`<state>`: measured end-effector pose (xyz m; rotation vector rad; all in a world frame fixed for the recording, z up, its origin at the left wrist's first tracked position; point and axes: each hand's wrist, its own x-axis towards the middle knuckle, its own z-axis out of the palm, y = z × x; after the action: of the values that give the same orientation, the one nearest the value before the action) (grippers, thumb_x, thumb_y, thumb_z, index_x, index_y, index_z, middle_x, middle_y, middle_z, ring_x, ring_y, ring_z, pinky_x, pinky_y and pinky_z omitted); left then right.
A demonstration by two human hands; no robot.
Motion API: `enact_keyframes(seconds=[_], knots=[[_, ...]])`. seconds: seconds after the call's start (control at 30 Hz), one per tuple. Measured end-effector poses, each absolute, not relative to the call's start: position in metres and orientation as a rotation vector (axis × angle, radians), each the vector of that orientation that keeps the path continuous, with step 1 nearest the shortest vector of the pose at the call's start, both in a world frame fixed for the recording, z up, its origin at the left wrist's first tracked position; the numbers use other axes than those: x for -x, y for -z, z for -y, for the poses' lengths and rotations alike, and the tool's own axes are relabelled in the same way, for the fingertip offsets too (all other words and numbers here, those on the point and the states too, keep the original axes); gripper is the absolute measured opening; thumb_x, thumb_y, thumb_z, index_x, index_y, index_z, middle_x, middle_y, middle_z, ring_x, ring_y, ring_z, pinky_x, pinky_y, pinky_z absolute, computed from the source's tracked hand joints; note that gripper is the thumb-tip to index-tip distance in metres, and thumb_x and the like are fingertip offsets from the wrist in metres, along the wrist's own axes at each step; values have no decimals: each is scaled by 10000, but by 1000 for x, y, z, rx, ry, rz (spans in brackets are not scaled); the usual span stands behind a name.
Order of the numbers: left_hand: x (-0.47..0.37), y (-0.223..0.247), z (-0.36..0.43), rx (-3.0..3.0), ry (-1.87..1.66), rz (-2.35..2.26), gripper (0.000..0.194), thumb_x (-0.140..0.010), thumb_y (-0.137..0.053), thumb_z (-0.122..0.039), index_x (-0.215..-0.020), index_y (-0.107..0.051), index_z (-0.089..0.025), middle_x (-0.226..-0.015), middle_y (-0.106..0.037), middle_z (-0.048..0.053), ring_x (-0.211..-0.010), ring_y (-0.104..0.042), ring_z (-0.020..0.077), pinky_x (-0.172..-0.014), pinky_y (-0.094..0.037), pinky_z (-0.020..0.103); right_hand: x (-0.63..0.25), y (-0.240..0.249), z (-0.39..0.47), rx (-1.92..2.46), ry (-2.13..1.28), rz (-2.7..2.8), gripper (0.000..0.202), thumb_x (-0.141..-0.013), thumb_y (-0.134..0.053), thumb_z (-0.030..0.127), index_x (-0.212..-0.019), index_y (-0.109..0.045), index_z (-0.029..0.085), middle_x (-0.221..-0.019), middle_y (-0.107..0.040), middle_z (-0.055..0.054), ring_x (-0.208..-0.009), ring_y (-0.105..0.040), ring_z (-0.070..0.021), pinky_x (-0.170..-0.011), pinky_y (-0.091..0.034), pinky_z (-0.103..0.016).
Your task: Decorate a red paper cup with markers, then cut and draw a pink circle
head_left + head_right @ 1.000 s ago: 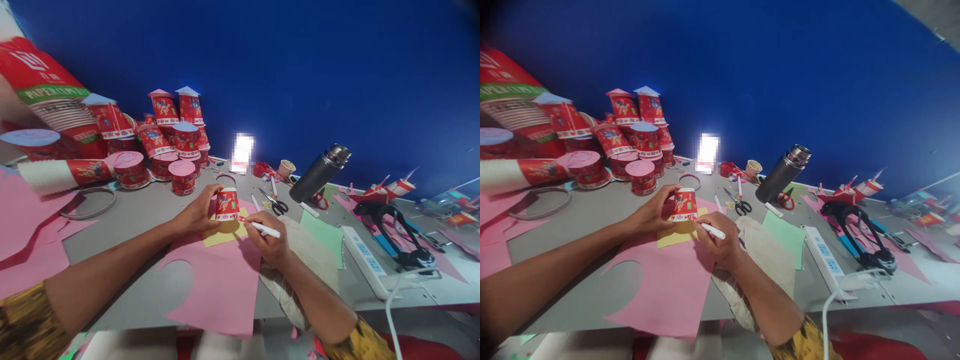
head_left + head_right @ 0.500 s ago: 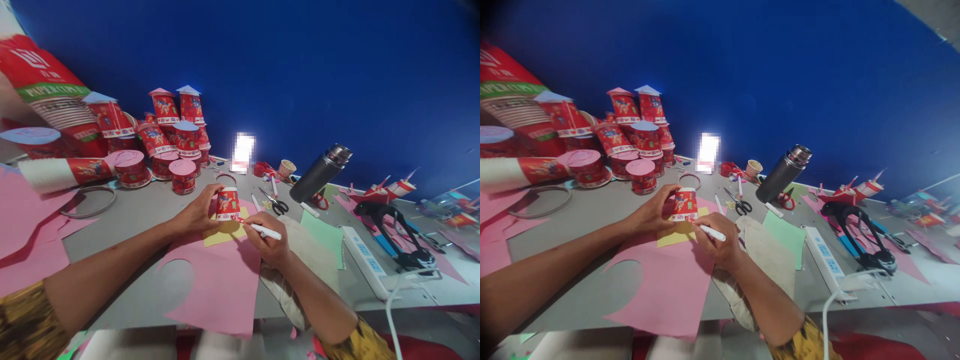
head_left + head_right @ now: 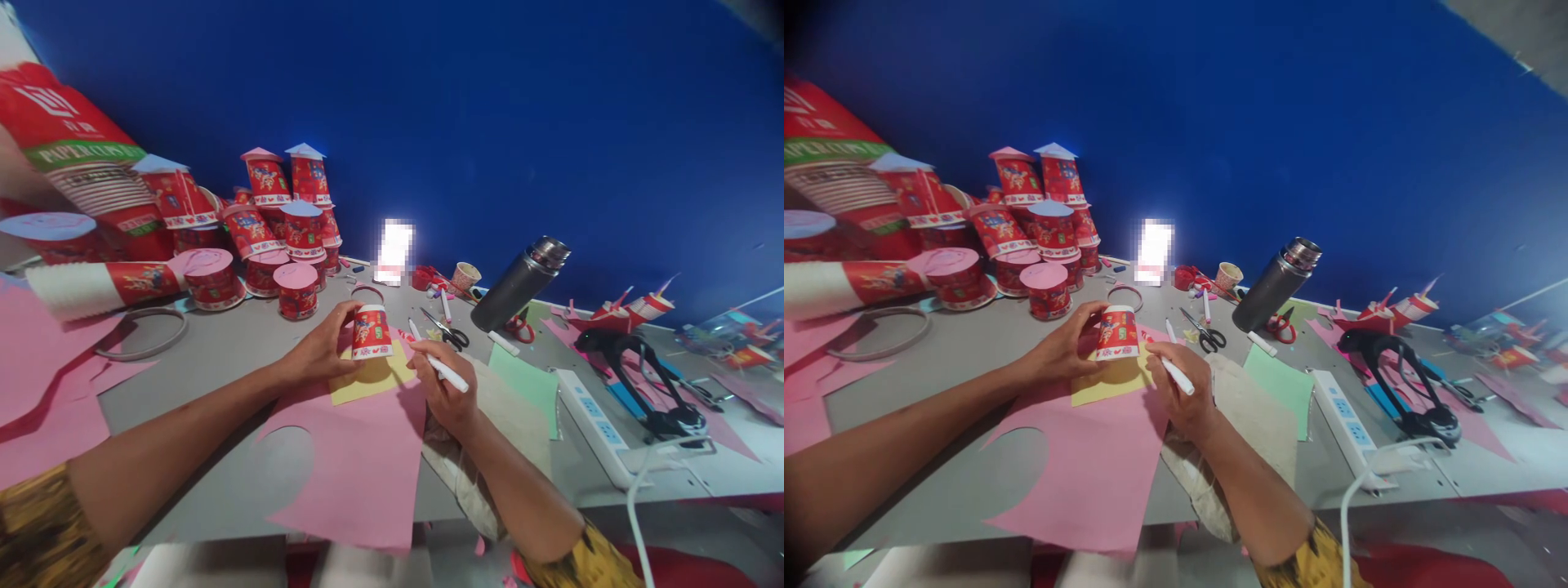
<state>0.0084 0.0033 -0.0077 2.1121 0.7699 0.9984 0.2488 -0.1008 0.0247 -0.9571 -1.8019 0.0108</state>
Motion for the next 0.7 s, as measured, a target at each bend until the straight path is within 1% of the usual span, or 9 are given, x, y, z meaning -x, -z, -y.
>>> enact_keyframes(seconds=[0.17,0.23,0.37,0.5,0.6,0.7], knots=[[-10,5,-1,-1961,-1014,-673,879,-747,-888,-358,-1477,-409,-255,-1538,-534,189,-1472,-533,395,-1232,-423,641,-247,-20,98,1004,-30,1818,200,-993,-675,206,-1190,-671,240,-932,-760,-54,-825,-731,-204,-757,-587,-331],[-12,4,2,-1921,-1006,-649,876,-742,-895,-353,-1467,-414,-252,-1545,-528,195,-1485,-520,394,-1247,-405,637,-246,-17,96,1004,-55,1825,228,-982,-689,203,-1205,-654,238,-935,-744,-50,-818,-716,-199,-752,-578,-326],[-14,1,6,-1900,-965,-614,874,-731,-899,-325,-1459,-419,-271,-1546,-534,183,-1497,-509,390,-1245,-409,640,-245,-14,94,1001,-26,1839,206,-982,-683,189,-1178,-649,242,-944,-751,-48,-822,-720,-198,-765,-575,-326],[-12,-4,10,-1954,-932,-614,933,-756,-886,-358,-1532,-377,-262,-1579,-506,195,-1522,-480,386,-1250,-398,643,-243,-13,94,973,93,1874,193,-974,-667,149,-1139,-656,247,-925,-761,-39,-836,-728,-197,-767,-574,-319],[-8,-12,13,-2030,-877,-674,990,-768,-881,-404,-1591,-349,-265,-1632,-466,183,-1532,-464,396,-1240,-420,623,-240,-10,96,972,129,1945,198,-973,-640,131,-1134,-667,242,-928,-771,-54,-832,-725,-205,-757,-574,-329],[-6,-17,15,-2112,-810,-770,942,-776,-871,-449,-1579,-414,-267,-1606,-512,162,-1476,-522,408,-1212,-462,595,-237,-8,96,979,102,1992,181,-979,-640,165,-1142,-681,234,-944,-779,-75,-845,-729,-224,-756,-581,-349]])
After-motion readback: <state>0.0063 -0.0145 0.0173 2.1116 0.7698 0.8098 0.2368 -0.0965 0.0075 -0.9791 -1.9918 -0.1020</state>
